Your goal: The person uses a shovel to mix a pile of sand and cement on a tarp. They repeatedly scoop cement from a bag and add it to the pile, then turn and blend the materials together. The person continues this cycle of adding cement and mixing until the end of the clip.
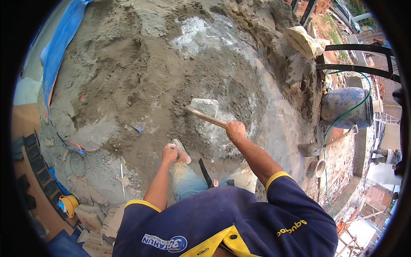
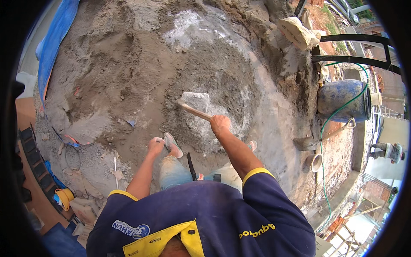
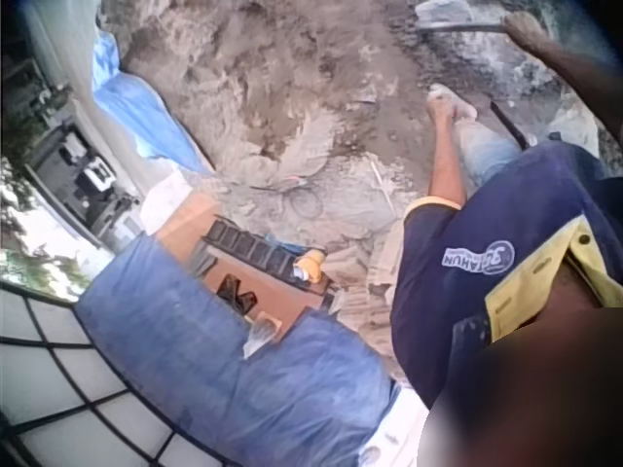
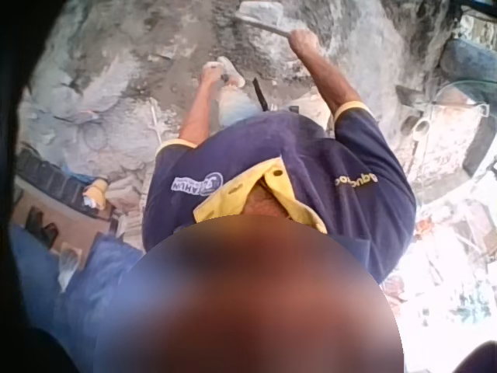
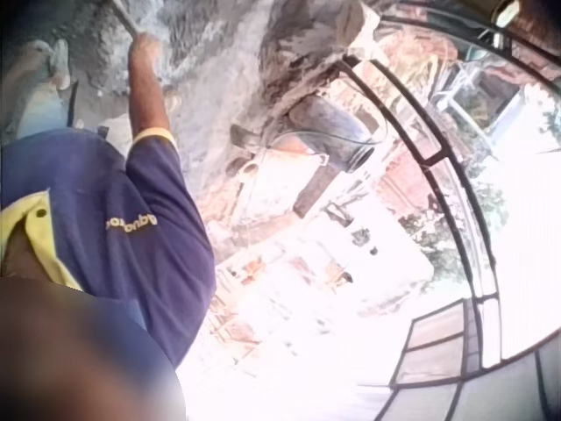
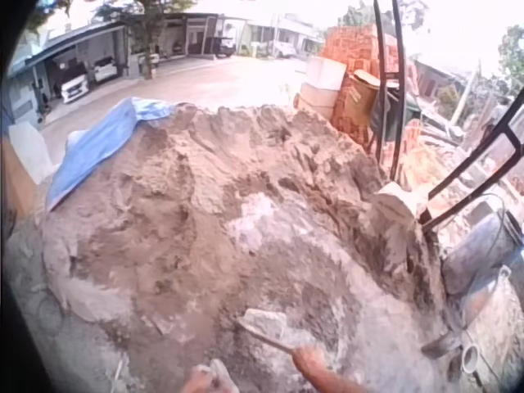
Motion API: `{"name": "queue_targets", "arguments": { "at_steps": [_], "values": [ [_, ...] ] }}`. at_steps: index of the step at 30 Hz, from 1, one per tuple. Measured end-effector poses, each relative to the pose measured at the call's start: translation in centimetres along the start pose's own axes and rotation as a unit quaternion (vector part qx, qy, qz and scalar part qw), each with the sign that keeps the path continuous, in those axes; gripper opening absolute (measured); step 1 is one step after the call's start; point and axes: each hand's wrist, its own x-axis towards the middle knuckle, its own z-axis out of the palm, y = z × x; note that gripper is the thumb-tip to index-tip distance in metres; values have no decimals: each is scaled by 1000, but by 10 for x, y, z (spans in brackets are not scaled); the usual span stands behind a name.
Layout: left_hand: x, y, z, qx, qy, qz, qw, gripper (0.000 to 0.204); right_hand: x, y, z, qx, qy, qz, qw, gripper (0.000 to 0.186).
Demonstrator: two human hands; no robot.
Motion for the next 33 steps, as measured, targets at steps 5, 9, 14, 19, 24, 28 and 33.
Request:
{"name": "queue_targets", "arguments": {
  "at_steps": [5,9,14,19,24,28,33],
  "values": [
    [11,83,141,-68,-109,-97,987,50,20,107,20,-1,52,-65,997,20],
    [27,148,264,-187,-105,-215,953,65,41,209,62,45,97,-61,992,14],
    [125,193,408,-449,28,-256,856,49,19,284,171,174,18,-8,985,8],
    [142,180,484,-355,-32,-266,895,9,-74,261,278,328,-110,71,936,22],
    [119,227,493,-301,-70,-215,926,9,-84,248,307,405,-104,153,895,30],
    [147,291,446,-359,-22,-77,930,8,-22,257,288,415,-33,120,901,36],
    [225,343,425,-308,91,64,945,12,79,247,265,462,18,97,882,38]
  ]
}}
